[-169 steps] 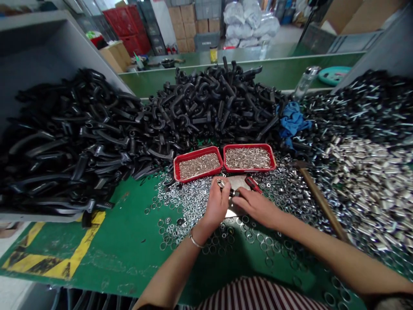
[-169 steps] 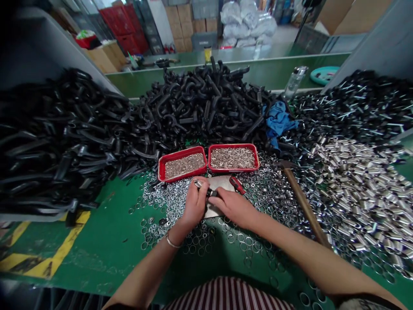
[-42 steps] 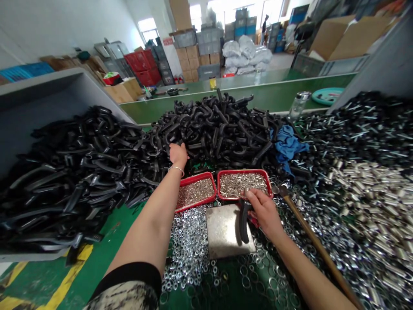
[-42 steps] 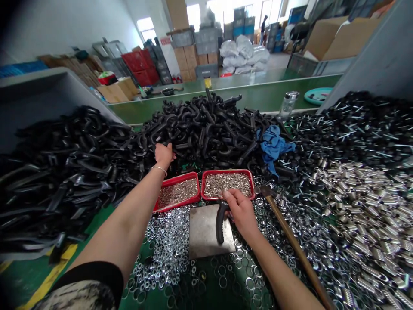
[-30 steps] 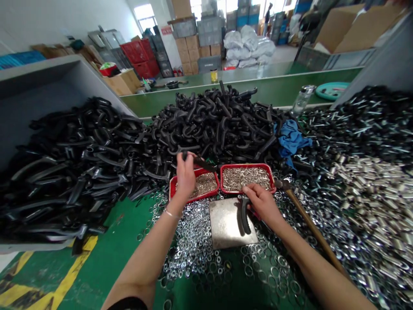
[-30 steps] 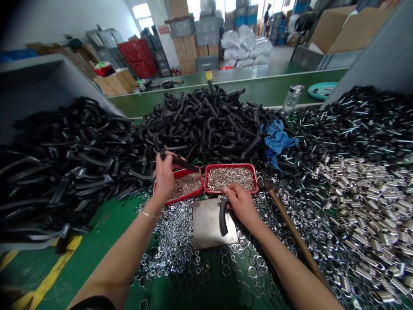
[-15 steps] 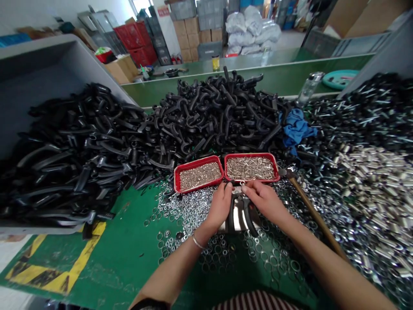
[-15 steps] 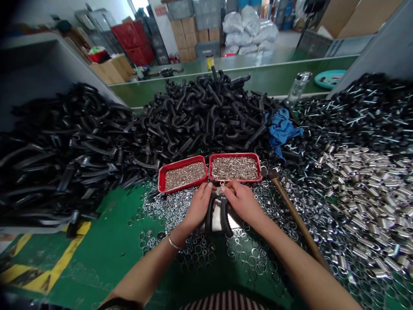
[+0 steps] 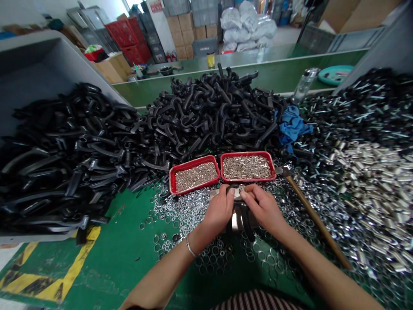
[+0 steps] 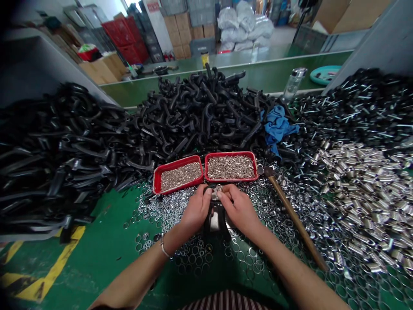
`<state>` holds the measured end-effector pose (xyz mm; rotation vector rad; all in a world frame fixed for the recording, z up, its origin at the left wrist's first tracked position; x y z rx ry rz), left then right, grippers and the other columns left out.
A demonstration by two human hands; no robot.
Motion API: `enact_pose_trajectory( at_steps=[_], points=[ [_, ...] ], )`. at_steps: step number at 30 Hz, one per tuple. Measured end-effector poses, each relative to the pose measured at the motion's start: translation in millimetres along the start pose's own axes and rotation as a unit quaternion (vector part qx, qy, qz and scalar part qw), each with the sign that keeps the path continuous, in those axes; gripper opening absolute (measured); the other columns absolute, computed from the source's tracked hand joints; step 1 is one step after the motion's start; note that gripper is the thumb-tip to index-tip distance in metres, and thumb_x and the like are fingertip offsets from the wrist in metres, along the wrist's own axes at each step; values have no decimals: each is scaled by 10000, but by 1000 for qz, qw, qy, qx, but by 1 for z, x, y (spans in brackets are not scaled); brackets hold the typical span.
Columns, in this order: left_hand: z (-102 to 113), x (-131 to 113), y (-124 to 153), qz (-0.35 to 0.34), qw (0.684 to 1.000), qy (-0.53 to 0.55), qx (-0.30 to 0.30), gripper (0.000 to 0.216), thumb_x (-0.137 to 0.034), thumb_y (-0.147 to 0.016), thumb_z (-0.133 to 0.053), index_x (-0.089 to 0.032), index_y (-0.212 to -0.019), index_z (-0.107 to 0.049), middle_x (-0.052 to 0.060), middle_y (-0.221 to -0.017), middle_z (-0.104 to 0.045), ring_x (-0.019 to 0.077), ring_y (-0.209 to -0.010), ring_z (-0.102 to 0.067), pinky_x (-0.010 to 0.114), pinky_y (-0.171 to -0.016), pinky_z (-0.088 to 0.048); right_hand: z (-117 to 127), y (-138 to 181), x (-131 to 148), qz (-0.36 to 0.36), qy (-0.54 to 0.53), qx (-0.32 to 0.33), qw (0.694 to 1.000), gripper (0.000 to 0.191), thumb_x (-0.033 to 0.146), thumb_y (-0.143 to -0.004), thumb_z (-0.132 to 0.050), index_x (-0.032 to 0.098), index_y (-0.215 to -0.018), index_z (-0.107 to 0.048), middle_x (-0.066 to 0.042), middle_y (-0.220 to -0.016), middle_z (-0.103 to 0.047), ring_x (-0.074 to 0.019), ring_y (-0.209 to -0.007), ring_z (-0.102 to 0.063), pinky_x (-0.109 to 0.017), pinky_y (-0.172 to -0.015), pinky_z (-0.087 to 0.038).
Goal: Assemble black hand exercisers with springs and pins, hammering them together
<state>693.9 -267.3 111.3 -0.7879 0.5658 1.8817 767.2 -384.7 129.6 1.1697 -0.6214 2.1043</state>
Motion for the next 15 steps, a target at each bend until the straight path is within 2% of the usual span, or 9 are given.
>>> enact_pose_trajectory(
  at_steps=[6, 8, 11, 13, 15],
  points=[
    [0, -3, 7, -38, 992, -92, 82, 383, -384, -1059, -218, -164, -1212, -490, 119, -999, -702, 247, -878, -703, 349, -752, -528, -21, 5, 2, 21, -34, 141, 989, 298, 425, -1038, -384, 220, -888, -540, -32, -880, -648, -192, -832, -607, -317, -769, -455],
    [-2, -5, 13, -54, 982, -144, 113, 380, -363, -1061, -207, -168, -1192, -506, 105, -970, -700, 232, -814, -703, 330, -694, -528, -24, 12, 1, 16, -14, 166, 986, 321, 438, -1045, -354, 222, -881, -526, -36, -861, -636, -196, -802, -593, -329, -755, -456],
    [-4, -20, 26, -150, 953, -230, 127, 365, -306, -1055, -219, -161, -1173, -533, 117, -1019, -684, 213, -749, -687, 315, -630, -519, -23, 23, 4, 6, 38, 182, 983, 335, 472, -1046, -336, 227, -890, -502, -33, -823, -610, -200, -754, -566, -339, -720, -440],
    [-2, -33, 36, -228, 923, -289, 108, 333, -268, -1040, -264, -153, -1168, -549, 145, -1113, -652, 195, -714, -668, 306, -599, -511, -22, 27, 9, 6, 47, 199, 979, 331, 480, -1049, -323, 224, -935, -499, -41, -851, -618, -205, -774, -573, -344, -725, -438],
    [0, -42, 44, -272, 899, -332, 89, 305, -246, -1025, -304, -142, -1147, -563, 156, -1125, -631, 170, -652, -640, 290, -553, -491, -23, 30, 15, 11, 41, 217, 975, 328, 479, -1048, -321, 220, -947, -496, -47, -862, -620, -203, -782, -574, -346, -728, -441]
  ],
)
Point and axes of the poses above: each hand's wrist, its own y-axis away from the middle knuckle, its own z-axis out of the back of the hand, x = y × z, the point moved 9 cm from there along -y, towards the middle knuckle
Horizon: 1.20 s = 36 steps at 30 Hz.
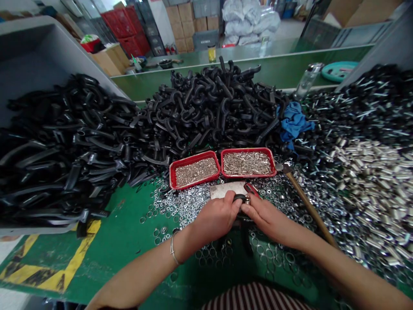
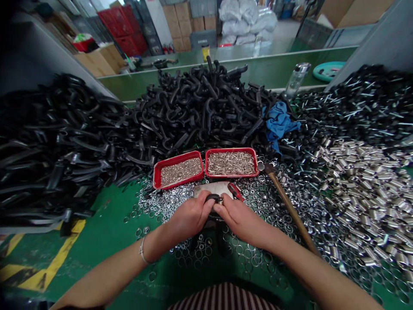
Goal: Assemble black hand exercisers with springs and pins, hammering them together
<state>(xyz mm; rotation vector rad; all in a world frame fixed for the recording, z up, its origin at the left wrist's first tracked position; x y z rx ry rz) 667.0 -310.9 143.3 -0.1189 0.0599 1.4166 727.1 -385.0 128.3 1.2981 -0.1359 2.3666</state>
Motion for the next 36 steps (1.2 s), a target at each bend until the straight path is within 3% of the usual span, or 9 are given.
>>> enact_pose_trajectory(
  at_steps=[7, 12, 16, 21, 26, 30, 33, 36],
  points=[
    [5, -9, 5, -33, 999, 9, 20, 305, -213, -1030, -264, -145, -1082, -556, 121, -1032, -659, 170, -638, -646, 291, -517, -461, -17, -1, 7, 19, -110, 19, 994, 288, 457, -1017, -428, 209, -910, -526, -40, -921, -629, -177, -831, -572, -328, -786, -477],
    [13, -20, 19, 25, 995, 87, 32, 340, -290, -1065, -195, -148, -1079, -503, 52, -721, -671, 183, -595, -652, 285, -517, -441, -25, 24, 12, -6, -81, 33, 996, 248, 406, -1031, -388, 209, -924, -493, -40, -862, -608, -178, -777, -556, -321, -740, -470],
    [20, -30, 19, 31, 994, 91, 43, 374, -301, -1062, -176, -139, -1118, -508, 74, -733, -685, 201, -603, -663, 298, -513, -442, -22, 34, 18, -13, -53, 76, 996, 218, 391, -1032, -386, 209, -961, -482, -44, -854, -618, -172, -739, -564, -305, -689, -472],
    [-11, 15, -22, 96, 989, 88, 71, 417, -374, -1065, -219, -140, -1181, -544, 117, -872, -720, 234, -759, -710, 310, -625, -499, 9, -16, -12, -10, 82, 17, 996, 263, 402, -984, -497, 166, -1055, -591, -114, -946, -682, -235, -830, -627, -366, -746, -489],
    [-43, 55, -50, 89, 985, 113, 95, 380, -462, -1031, -384, -174, -1071, -628, 97, -795, -712, 264, -784, -707, 338, -718, -514, 79, -71, -30, 65, 230, -128, 963, 222, 315, -959, -572, 200, -1086, -713, -112, -1088, -687, -275, -1056, -596, -417, -923, -460],
    [-19, 75, -70, 99, 991, 88, 36, 376, -503, -979, -505, -170, -966, -680, 132, -813, -703, 295, -829, -701, 387, -776, -519, 99, -96, -46, 70, 345, -139, 926, 222, 301, -958, -581, 186, -975, -769, -130, -1013, -662, -286, -1031, -552, -416, -912, -441],
    [2, 88, -102, 106, 994, 15, 1, 258, -282, -1003, -471, -137, -1053, -679, 168, -988, -705, 291, -902, -706, 389, -801, -526, 93, -113, -46, 63, 408, -129, 901, 232, 335, -940, -619, 162, -1017, -752, -145, -1008, -644, -295, -1011, -527, -386, -824, -448],
    [0, 92, -131, 97, 994, -38, 28, 275, -119, -972, -430, -87, -1084, -680, 197, -1071, -690, 302, -951, -710, 389, -810, -541, 83, -127, -40, 52, 443, -122, 887, 177, 246, -937, -601, 122, -969, -724, -162, -989, -643, -298, -1009, -522, -352, -733, -436]
  ],
)
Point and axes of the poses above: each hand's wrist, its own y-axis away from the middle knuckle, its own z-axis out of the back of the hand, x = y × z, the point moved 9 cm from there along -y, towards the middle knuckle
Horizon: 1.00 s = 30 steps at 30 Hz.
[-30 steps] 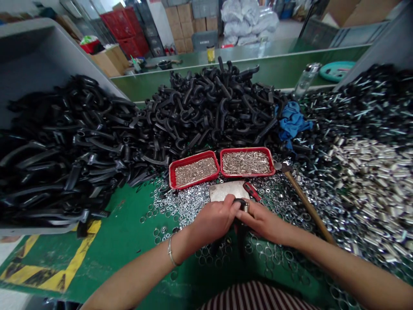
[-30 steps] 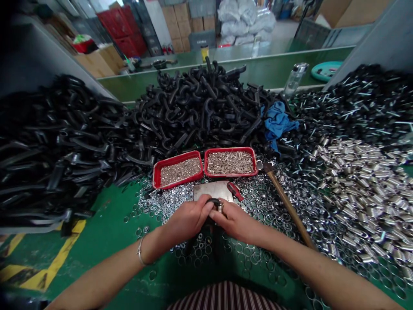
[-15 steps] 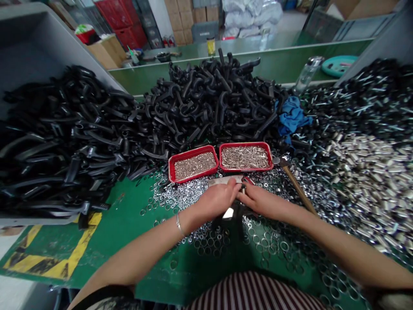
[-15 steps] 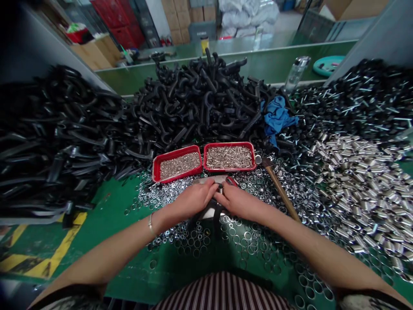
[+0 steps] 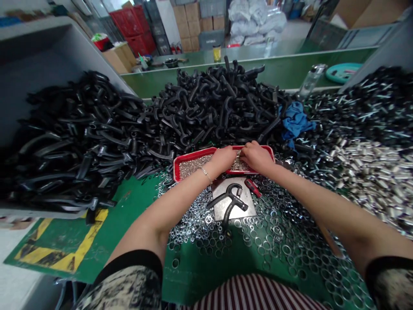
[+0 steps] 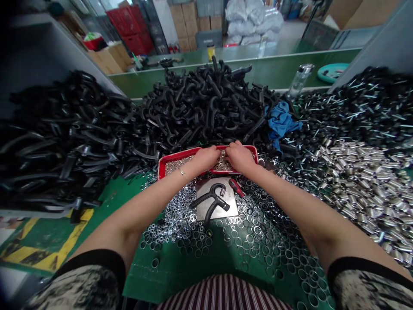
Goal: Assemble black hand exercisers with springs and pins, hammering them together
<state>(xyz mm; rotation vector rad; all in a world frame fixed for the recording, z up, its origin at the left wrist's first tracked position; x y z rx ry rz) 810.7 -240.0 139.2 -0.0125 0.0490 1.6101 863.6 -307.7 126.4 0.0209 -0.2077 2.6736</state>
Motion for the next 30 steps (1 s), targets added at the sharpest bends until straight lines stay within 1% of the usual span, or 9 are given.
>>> enact_pose_trajectory(
  at_steps=[3, 6, 9, 12, 15, 18, 20, 25, 30],
  points=[
    [-11, -5, -10, -6, 1000, -8, 14, 309, -62, -955, -400, -74, -1080, -682, 192, -1031, -702, 315, -941, -718, 409, -802, -557, -2, -5, 10, 18, 5, 6, 1000, 188, 174, -958, -530, 111, -929, -705, -170, -962, -656, -293, -993, -533, -346, -710, -421],
    [-15, -7, -3, 1, 1000, 0, -20, 314, -54, -955, -387, -71, -1111, -659, 191, -1040, -696, 310, -928, -717, 413, -787, -562, -4, -4, 8, 16, -5, 7, 1000, 188, 188, -965, -524, 116, -931, -694, -172, -967, -675, -300, -998, -550, -348, -708, -419],
    [-17, -4, 3, 22, 999, 14, -40, 308, -65, -966, -379, -59, -1111, -651, 204, -1055, -684, 294, -953, -708, 392, -807, -553, -3, -4, -7, -39, -28, -2, 999, 179, 250, -958, -562, 115, -957, -680, -180, -982, -695, -304, -978, -585, -349, -708, -425],
    [-20, 2, 6, 50, 997, 41, -34, 263, -127, -984, -418, -58, -1080, -654, 196, -1043, -685, 282, -969, -698, 365, -828, -535, 12, 4, -18, -90, -116, -60, 987, 196, 311, -959, -574, 141, -933, -669, -154, -968, -714, -277, -926, -624, -350, -752, -443],
    [-14, 6, 13, 59, 991, 103, -63, 195, -216, -988, -483, -118, -1045, -642, 142, -1077, -674, 241, -980, -674, 330, -838, -512, 19, 31, -16, -112, -303, -78, 943, 243, 401, -956, -576, 183, -871, -644, -77, -857, -726, -198, -727, -632, -312, -680, -455],
    [0, 8, 26, 63, 966, 207, -139, 113, -190, -967, -496, -154, -989, -601, 101, -1103, -651, 197, -990, -637, 309, -863, -490, -10, 72, 7, -136, -480, 34, 866, 307, 491, -941, -570, 199, -855, -609, -15, -713, -698, -124, -467, -517, -267, -491, -385],
    [8, 4, 37, 58, 943, 274, -178, 86, -149, -949, -486, -155, -979, -566, 89, -1065, -654, 181, -975, -625, 313, -886, -482, -27, 95, 20, -150, -512, 58, 844, 308, 490, -924, -592, 196, -838, -612, 0, -673, -675, -113, -443, -488, -256, -466, -360],
    [5, -11, 71, 47, 911, 377, -162, 28, -180, -936, -516, -173, -963, -516, 38, -891, -660, 149, -802, -642, 299, -787, -508, -34, 107, 20, -146, -443, -41, 883, 288, 460, -892, -643, 185, -805, -659, -31, -779, -700, -170, -693, -607, -290, -658, -448],
    [-32, 5, 117, 123, 854, 499, -84, 75, -232, -927, -550, -177, -943, -502, 10, -786, -659, 129, -661, -673, 270, -657, -529, -39, 100, 16, -154, -405, -48, 900, 310, 479, -901, -619, 188, -809, -670, -47, -824, -718, -198, -750, -627, -307, -690, -448]
  ],
)
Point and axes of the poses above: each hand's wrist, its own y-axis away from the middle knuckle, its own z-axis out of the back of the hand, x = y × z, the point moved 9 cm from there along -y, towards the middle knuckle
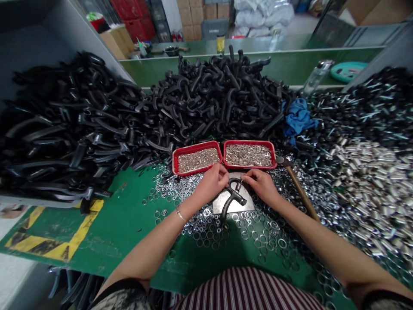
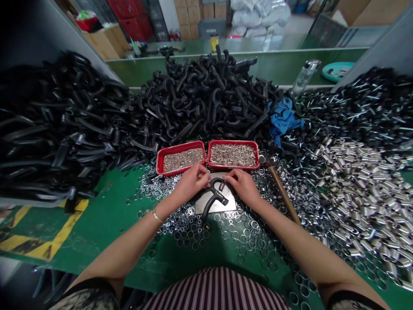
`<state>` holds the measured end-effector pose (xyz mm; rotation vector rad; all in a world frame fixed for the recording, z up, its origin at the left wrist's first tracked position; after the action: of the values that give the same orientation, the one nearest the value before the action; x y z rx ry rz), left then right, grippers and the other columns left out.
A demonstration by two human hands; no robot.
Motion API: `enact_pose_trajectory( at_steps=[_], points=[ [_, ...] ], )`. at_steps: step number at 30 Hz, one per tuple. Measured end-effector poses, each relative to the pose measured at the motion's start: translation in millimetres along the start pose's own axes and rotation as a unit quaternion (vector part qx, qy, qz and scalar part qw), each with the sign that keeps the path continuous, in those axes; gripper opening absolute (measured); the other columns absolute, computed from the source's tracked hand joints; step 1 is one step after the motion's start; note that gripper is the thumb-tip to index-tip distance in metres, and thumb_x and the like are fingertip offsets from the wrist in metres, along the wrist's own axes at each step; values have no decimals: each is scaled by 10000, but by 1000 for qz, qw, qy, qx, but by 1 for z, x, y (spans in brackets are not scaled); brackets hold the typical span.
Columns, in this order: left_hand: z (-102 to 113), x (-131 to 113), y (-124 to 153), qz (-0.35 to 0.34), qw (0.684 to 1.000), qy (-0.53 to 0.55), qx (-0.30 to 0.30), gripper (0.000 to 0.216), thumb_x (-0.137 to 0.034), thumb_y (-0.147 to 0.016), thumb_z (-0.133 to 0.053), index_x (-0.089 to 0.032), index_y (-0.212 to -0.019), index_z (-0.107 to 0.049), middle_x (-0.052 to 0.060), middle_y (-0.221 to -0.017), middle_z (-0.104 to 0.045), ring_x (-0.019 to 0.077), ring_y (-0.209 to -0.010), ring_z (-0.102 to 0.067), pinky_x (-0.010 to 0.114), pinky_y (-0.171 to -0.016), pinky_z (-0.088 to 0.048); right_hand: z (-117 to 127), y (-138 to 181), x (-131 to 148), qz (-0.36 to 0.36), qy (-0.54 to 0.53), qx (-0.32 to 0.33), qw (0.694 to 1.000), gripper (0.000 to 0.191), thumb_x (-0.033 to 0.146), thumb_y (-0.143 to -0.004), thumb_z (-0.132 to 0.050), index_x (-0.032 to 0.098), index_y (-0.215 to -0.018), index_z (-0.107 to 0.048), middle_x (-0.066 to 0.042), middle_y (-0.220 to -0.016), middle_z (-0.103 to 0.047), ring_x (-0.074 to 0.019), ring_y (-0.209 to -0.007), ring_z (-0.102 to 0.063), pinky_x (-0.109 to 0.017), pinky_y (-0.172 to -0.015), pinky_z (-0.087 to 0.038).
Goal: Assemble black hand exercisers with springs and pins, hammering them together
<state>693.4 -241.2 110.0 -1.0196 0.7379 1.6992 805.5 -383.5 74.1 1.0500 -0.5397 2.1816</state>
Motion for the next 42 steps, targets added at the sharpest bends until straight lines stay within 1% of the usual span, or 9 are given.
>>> enact_pose_trajectory(
  at_steps=[8, 12, 17, 22, 25, 29, 33, 37, 42],
  points=[
    [32, 14, 41, 58, 993, 76, -71, 118, -271, -900, -609, -178, -950, -662, 24, -884, -693, 125, -702, -688, 292, -726, -565, -5, 5, 10, 30, 108, 16, 994, 308, 464, -971, -537, 205, -865, -667, -63, -886, -725, -221, -799, -649, -322, -728, -456],
    [19, 15, 43, 87, 990, 91, -65, 140, -307, -886, -654, -178, -935, -630, 0, -757, -667, 129, -640, -651, 278, -661, -544, -18, 13, 35, 128, 276, 45, 952, 357, 424, -1032, -431, 174, -926, -662, -126, -914, -700, -254, -889, -636, -331, -747, -443],
    [-6, 3, 34, -5, 993, -103, -63, 158, -308, -922, -636, -179, -832, -643, 33, -903, -635, 164, -851, -620, 323, -822, -517, -25, 16, 44, 178, 333, 103, 920, 342, 393, -1039, -422, 162, -990, -670, -133, -954, -692, -266, -945, -632, -342, -775, -468],
    [-21, 5, 34, -23, 976, -208, -55, 178, -311, -965, -590, -159, -876, -615, 48, -944, -614, 180, -887, -600, 324, -838, -491, 48, 30, 23, 118, 349, -5, 930, 383, 407, -1010, -469, 153, -1284, -551, -172, -1198, -619, -309, -1102, -587, -403, -856, -499],
    [-27, 1, 33, -59, 956, -285, -42, 203, -313, -993, -540, -150, -895, -610, 60, -945, -612, 194, -910, -595, 325, -841, -485, 96, 52, -4, 33, 441, -71, 894, 405, 420, -989, -474, 95, -1215, -557, -221, -1110, -607, -349, -1036, -581, -426, -799, -492],
    [-46, -7, 31, -166, 904, -393, 11, 283, -322, -1026, -457, -131, -924, -639, 89, -943, -628, 221, -915, -596, 352, -842, -487, 119, 65, -40, -53, 496, -45, 865, 382, 456, -973, -469, 110, -1085, -586, -202, -1010, -626, -329, -927, -597, -387, -706, -464],
    [-54, -10, 41, -212, 879, -424, 47, 322, -341, -1034, -421, -144, -965, -666, 100, -1002, -660, 250, -979, -594, 406, -889, -481, 126, 59, -66, -99, 434, -8, 895, 303, 427, -959, -456, 167, -882, -592, -141, -853, -639, -284, -817, -601, -379, -695, -443],
    [-46, -12, 64, -172, 890, -421, 31, 413, -434, -984, -517, -206, -1324, -566, 109, -1436, -534, 330, -1277, -471, 517, -1039, -410, 147, 61, -43, -66, 324, -96, 939, 307, 462, -889, -567, 176, -1000, -568, -122, -886, -647, -273, -792, -605, -380, -697, -455],
    [-49, -10, 77, -138, 887, -436, 53, 483, -355, -985, -492, -185, -1437, -478, 136, -1539, -439, 354, -1354, -423, 549, -1085, -365, 89, 74, 2, -34, 150, 109, 982, 332, 528, -972, -478, 235, -1109, -553, -44, -831, -685, -216, -658, -628, -328, -607, -464]
  ],
)
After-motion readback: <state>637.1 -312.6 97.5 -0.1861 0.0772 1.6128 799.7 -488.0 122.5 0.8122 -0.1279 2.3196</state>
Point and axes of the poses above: each hand's wrist, its own y-axis away from the middle knuckle, its own z-axis out of the back of the hand, x = y × z, the point moved 9 cm from there along -y, towards the middle knuckle
